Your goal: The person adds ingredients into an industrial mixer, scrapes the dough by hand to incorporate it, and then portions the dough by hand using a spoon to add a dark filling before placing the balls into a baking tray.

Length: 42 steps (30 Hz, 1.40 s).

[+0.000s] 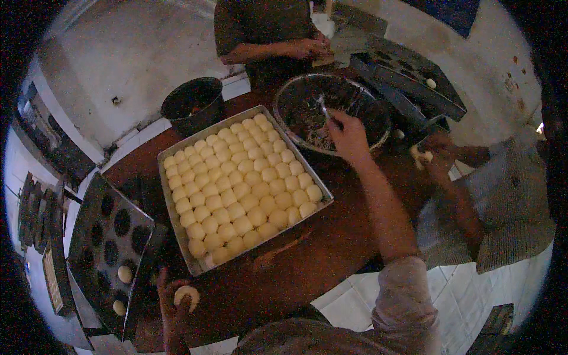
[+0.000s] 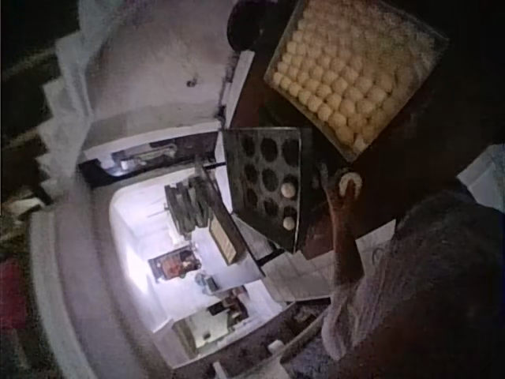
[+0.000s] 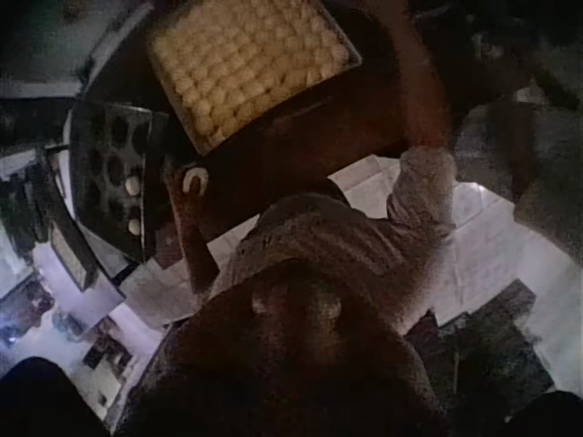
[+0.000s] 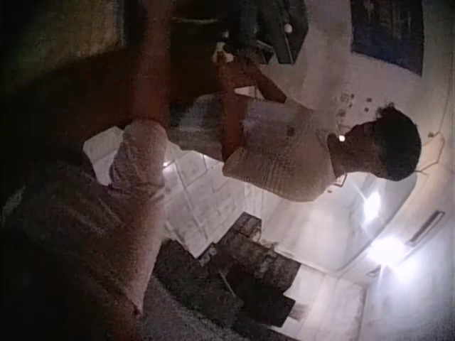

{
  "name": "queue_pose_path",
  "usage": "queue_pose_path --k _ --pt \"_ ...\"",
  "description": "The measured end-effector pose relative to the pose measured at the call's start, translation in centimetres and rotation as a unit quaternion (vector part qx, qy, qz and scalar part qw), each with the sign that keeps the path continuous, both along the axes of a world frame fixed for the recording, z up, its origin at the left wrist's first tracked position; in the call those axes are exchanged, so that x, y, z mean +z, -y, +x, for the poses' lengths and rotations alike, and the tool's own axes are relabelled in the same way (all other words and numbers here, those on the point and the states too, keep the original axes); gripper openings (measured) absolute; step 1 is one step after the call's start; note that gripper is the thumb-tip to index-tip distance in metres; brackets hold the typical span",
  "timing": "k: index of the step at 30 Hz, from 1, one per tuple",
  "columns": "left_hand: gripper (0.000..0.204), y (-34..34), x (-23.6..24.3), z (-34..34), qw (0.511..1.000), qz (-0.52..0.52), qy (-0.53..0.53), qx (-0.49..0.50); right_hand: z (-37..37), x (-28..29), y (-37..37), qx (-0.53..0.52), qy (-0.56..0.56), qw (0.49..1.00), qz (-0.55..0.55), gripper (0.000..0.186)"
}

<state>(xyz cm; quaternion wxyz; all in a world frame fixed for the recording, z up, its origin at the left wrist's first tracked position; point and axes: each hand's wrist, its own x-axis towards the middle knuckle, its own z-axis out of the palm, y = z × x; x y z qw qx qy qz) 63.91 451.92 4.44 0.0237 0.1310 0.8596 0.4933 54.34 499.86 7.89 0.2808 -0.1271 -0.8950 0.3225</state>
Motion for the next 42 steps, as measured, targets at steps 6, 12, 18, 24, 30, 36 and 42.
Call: queue_pose_path --k 6,12,18,24,30,36,42 --pt "0.044 4.4 -13.3 -0.9 0.925 -0.347 -0.09 0.127 -8.5 -8.7 -13.5 -0.02 0.349 0.9 0.262 0.028" --pt "0.047 0.4 -7.7 -0.6 0.958 -0.006 0.254 0.132 -13.3 -14.5 -14.9 -0.019 0.344 0.908 0.238 0.026" --pt "0.047 -2.7 -4.7 -0.4 0.946 0.007 0.309 0.099 -15.8 -19.9 -19.2 0.034 0.373 0.889 0.263 0.036" --pt "0.04 1.3 -9.6 0.5 0.954 -0.007 0.211 0.212 -15.6 -13.7 -13.7 0.039 0.417 0.904 0.082 0.04" --pt "0.034 -2.1 -6.6 -0.7 0.958 0.008 0.269 0.101 -14.7 -14.0 -15.0 0.075 0.386 0.907 0.15 0.038" --pt "0.03 -5.0 -4.3 -0.8 0.989 0.088 0.023 0.116 -9.3 -6.8 -10.4 0.188 0.279 0.935 -0.112 0.03" --pt "0.034 -5.5 -3.7 -4.1 0.98 0.144 0.132 0.036 1.0 -0.8 0.9 0.223 0.093 0.889 -0.389 0.029"
